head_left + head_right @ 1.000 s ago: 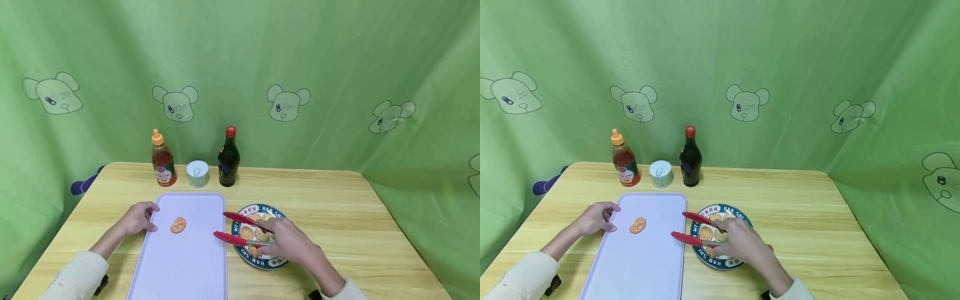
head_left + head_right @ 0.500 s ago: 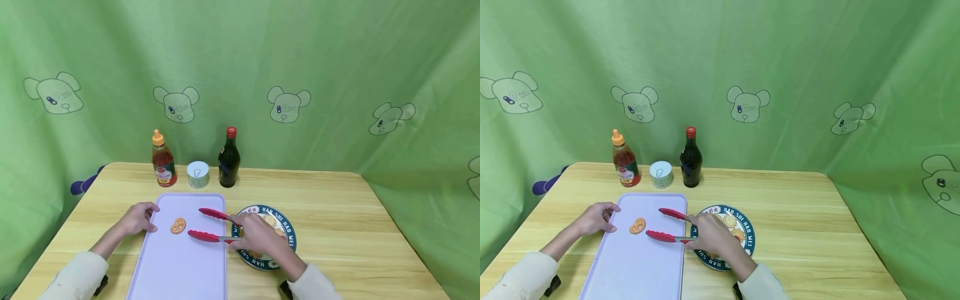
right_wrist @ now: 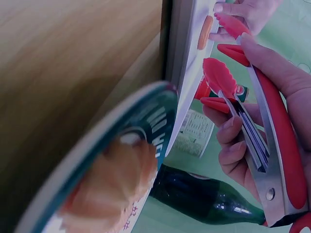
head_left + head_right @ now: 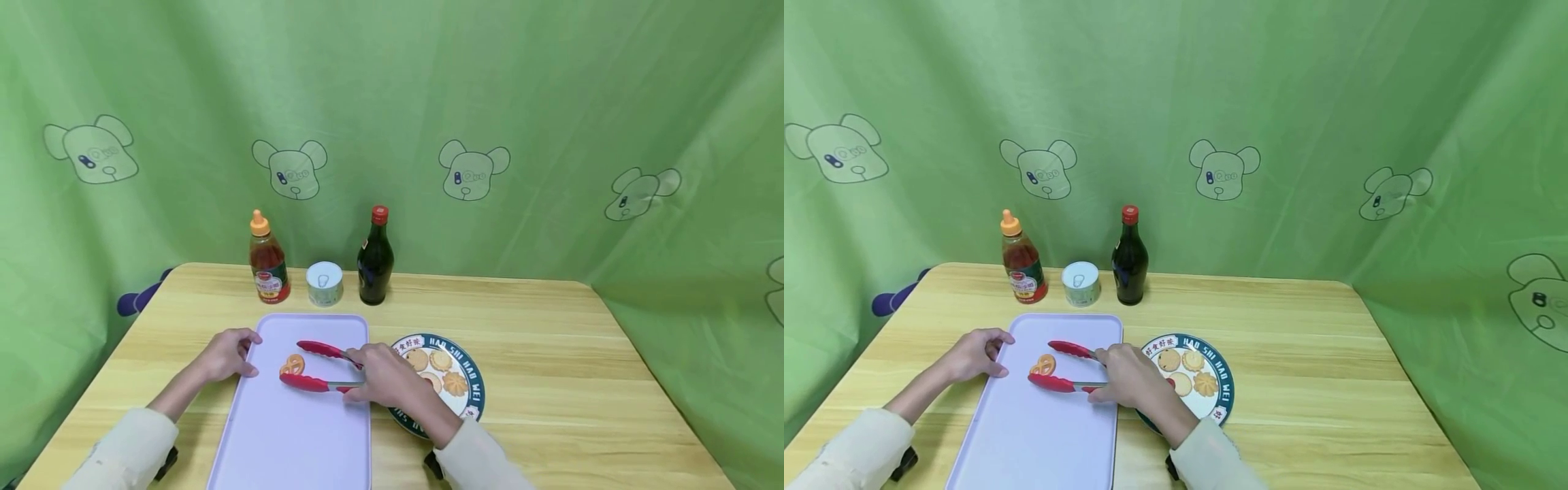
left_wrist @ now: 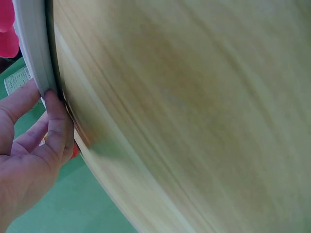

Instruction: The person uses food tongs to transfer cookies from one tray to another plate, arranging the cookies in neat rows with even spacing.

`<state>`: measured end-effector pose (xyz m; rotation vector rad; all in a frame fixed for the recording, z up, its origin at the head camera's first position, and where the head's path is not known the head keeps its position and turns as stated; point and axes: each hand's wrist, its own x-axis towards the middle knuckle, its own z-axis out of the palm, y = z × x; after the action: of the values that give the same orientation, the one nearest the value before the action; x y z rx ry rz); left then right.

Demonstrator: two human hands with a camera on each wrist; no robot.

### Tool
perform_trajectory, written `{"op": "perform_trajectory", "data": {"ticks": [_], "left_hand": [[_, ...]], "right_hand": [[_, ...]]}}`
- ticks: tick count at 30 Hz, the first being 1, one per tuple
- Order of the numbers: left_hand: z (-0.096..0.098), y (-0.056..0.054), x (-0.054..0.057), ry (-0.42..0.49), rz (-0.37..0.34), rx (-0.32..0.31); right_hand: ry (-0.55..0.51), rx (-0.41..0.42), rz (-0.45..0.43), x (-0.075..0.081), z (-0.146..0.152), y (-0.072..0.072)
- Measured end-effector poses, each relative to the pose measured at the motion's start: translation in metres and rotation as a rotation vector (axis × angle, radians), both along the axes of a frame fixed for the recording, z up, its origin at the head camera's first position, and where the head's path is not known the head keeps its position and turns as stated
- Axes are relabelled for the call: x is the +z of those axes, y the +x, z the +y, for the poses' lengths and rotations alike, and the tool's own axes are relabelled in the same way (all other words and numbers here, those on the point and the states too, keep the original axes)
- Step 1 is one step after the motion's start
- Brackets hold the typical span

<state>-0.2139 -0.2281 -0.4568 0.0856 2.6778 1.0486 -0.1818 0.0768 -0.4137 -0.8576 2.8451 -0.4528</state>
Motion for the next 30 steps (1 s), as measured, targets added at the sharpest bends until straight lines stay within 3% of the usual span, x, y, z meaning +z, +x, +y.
{"op": "perform_trajectory", "data": {"ticks": [21,30], "left_hand": [[0.001,0.000,0.000,-0.011,-0.019,0.008],[0.000,-0.001,0.000,-0.012,-0.013,-0.002]], "right_hand": [[0.044,-0.037,-0.042,-0.004,-0.012,-0.001],[-0.004,-0.058,-0.043,0.000,0.001,0.001]]}}
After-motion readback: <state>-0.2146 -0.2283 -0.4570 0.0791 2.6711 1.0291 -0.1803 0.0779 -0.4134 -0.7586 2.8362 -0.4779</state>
